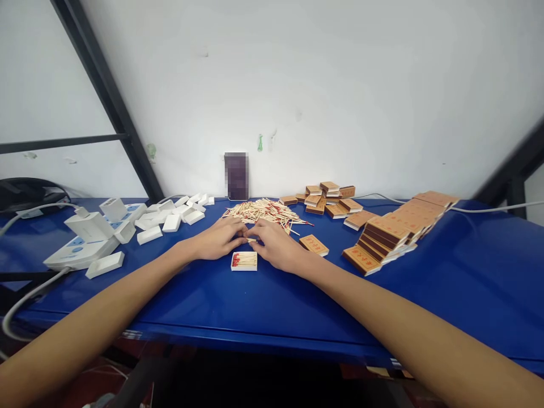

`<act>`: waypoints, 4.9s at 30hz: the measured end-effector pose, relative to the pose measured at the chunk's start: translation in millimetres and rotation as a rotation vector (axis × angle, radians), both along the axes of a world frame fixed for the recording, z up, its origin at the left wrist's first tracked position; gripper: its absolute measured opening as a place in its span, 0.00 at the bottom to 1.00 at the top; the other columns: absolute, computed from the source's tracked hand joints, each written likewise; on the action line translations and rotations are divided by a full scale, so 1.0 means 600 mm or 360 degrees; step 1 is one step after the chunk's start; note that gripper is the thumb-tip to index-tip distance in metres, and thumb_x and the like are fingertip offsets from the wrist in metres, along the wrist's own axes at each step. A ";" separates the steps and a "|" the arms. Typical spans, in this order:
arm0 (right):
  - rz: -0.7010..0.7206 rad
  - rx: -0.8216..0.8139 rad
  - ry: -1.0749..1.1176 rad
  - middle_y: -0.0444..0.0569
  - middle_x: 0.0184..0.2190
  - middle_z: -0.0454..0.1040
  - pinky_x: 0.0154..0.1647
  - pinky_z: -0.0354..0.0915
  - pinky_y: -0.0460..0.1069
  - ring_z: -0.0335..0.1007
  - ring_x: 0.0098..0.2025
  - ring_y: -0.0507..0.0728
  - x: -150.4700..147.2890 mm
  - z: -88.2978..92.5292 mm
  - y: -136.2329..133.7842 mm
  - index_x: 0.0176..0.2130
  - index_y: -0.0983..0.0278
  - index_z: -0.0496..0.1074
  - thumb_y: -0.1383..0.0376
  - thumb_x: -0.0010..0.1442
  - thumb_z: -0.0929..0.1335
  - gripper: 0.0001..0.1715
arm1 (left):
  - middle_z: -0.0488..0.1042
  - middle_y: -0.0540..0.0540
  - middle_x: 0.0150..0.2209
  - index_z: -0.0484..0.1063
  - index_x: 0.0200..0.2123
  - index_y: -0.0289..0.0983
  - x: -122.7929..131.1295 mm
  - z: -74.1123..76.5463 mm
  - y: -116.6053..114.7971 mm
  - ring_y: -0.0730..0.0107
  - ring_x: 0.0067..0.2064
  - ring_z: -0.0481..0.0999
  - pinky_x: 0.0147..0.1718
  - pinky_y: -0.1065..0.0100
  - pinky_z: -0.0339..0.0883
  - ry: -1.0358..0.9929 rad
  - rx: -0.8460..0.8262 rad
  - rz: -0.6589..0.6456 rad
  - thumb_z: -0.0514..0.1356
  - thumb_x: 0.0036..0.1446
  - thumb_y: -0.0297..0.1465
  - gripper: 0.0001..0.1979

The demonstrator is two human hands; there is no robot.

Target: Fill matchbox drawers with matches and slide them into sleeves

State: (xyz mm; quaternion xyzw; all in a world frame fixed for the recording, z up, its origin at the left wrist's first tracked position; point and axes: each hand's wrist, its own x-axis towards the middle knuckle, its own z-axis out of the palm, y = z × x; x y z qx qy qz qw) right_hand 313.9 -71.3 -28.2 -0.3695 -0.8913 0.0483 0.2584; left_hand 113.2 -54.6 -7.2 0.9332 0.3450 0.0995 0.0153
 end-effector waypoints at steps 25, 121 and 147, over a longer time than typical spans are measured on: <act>-0.0152 -0.0195 -0.0419 0.48 0.31 0.73 0.29 0.52 0.47 0.67 0.32 0.55 0.008 0.016 -0.001 0.38 0.62 0.65 0.63 0.67 0.60 0.07 | 0.70 0.44 0.39 0.64 0.38 0.35 0.001 0.008 -0.015 0.63 0.40 0.67 0.44 0.60 0.58 0.0141 0.0061 -0.0094 0.46 0.68 0.34 0.11; 0.0269 -0.0291 -0.0005 0.46 0.38 0.68 0.39 0.58 0.51 0.63 0.37 0.56 0.004 0.021 -0.077 0.41 0.60 0.60 0.62 0.56 0.67 0.13 | 0.65 0.53 0.21 0.65 0.26 0.35 -0.025 0.006 -0.045 0.75 0.24 0.61 0.26 0.72 0.53 -0.0320 -0.0420 -0.0206 0.51 0.52 0.27 0.05; 0.0385 -0.0418 0.0088 0.45 0.38 0.64 0.36 0.59 0.49 0.59 0.34 0.53 0.017 0.040 -0.071 0.41 0.61 0.59 0.61 0.57 0.68 0.15 | 0.69 0.48 0.36 0.68 0.42 0.37 -0.057 0.007 0.005 0.65 0.38 0.68 0.37 0.66 0.59 -0.0302 0.0196 0.0270 0.51 0.57 0.26 0.11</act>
